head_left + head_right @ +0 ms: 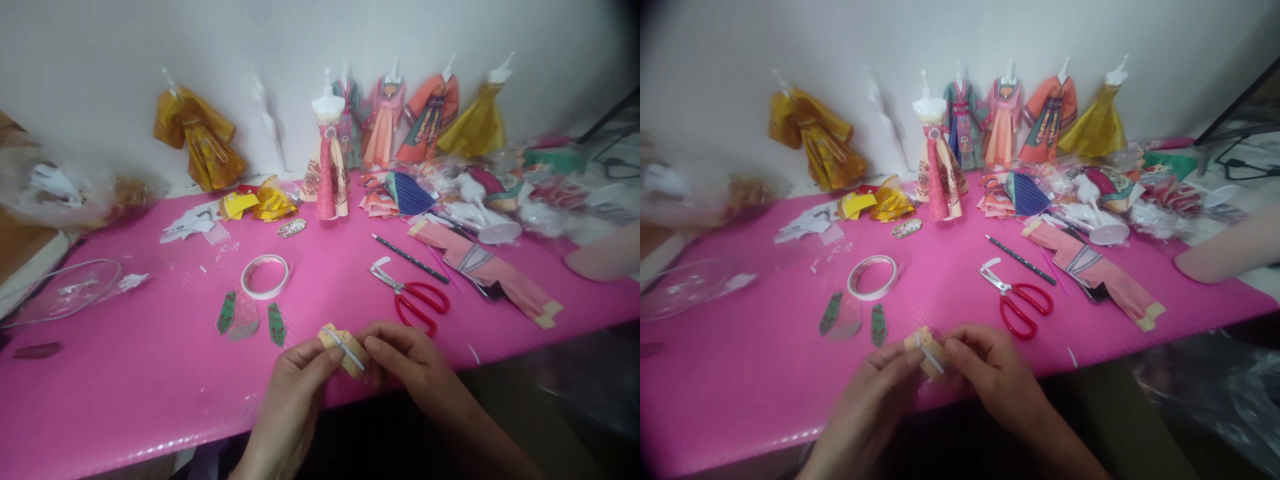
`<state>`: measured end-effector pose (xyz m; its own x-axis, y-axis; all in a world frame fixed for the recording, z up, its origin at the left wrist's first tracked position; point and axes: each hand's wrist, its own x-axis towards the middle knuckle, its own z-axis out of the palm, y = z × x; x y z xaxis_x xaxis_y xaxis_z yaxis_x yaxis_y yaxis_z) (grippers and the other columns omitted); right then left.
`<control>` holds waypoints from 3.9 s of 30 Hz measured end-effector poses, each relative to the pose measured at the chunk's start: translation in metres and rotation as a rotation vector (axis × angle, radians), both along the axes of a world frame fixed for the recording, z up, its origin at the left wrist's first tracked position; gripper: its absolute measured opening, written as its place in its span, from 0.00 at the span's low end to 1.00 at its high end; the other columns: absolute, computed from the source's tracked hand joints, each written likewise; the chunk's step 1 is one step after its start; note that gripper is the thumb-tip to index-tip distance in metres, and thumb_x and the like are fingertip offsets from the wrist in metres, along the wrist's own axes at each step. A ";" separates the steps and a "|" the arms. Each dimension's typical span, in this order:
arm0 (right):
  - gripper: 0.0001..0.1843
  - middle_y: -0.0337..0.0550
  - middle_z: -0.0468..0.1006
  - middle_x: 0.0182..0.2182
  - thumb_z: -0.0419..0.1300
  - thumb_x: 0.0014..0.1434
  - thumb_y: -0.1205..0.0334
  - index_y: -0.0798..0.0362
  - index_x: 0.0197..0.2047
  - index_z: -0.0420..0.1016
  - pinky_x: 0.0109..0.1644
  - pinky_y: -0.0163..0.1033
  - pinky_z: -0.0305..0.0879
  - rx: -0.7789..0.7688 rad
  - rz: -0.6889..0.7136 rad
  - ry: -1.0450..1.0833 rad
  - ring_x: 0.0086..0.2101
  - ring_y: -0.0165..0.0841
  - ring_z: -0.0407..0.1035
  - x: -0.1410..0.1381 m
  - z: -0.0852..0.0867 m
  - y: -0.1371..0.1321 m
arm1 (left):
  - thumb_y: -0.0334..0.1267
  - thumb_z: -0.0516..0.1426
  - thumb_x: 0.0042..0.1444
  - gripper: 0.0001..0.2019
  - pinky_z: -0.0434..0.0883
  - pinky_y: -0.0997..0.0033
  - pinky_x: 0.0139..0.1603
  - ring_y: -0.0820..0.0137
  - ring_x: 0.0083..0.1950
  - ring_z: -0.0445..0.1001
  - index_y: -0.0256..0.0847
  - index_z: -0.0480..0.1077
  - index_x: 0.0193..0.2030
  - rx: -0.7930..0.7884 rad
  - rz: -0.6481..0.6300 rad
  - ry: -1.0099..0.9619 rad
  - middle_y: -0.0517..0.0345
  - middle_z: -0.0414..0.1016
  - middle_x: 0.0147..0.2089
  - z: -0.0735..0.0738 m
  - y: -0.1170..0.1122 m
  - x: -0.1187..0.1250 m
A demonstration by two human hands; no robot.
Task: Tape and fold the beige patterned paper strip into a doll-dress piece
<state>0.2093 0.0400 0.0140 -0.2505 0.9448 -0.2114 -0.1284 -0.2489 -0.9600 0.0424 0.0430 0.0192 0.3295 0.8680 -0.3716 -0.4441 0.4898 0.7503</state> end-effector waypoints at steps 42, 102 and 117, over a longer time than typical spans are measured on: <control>0.14 0.38 0.72 0.28 0.69 0.54 0.51 0.54 0.31 0.77 0.30 0.33 0.62 0.010 0.015 -0.064 0.28 0.28 0.66 -0.001 0.006 0.000 | 0.47 0.69 0.47 0.14 0.64 0.72 0.29 0.70 0.25 0.69 0.38 0.76 0.22 0.020 -0.230 0.421 0.59 0.73 0.21 -0.002 0.000 -0.007; 0.16 0.45 0.73 0.35 0.52 0.61 0.76 0.51 0.46 0.76 0.35 0.40 0.60 0.528 0.098 -1.204 0.35 0.37 0.67 0.005 -0.015 0.002 | 0.33 0.45 0.68 0.20 0.69 0.53 0.57 0.52 0.58 0.75 0.24 0.62 0.62 1.566 -0.170 1.603 0.35 0.76 0.59 -0.057 -0.005 -0.004; 0.13 0.43 0.75 0.37 0.55 0.64 0.71 0.48 0.47 0.77 0.34 0.38 0.61 0.411 0.137 -1.216 0.34 0.35 0.70 0.005 -0.012 0.007 | 0.58 0.51 0.65 0.30 0.68 0.50 0.56 0.53 0.52 0.77 0.31 0.73 0.56 1.660 -0.327 1.723 0.45 0.81 0.54 -0.043 0.015 -0.001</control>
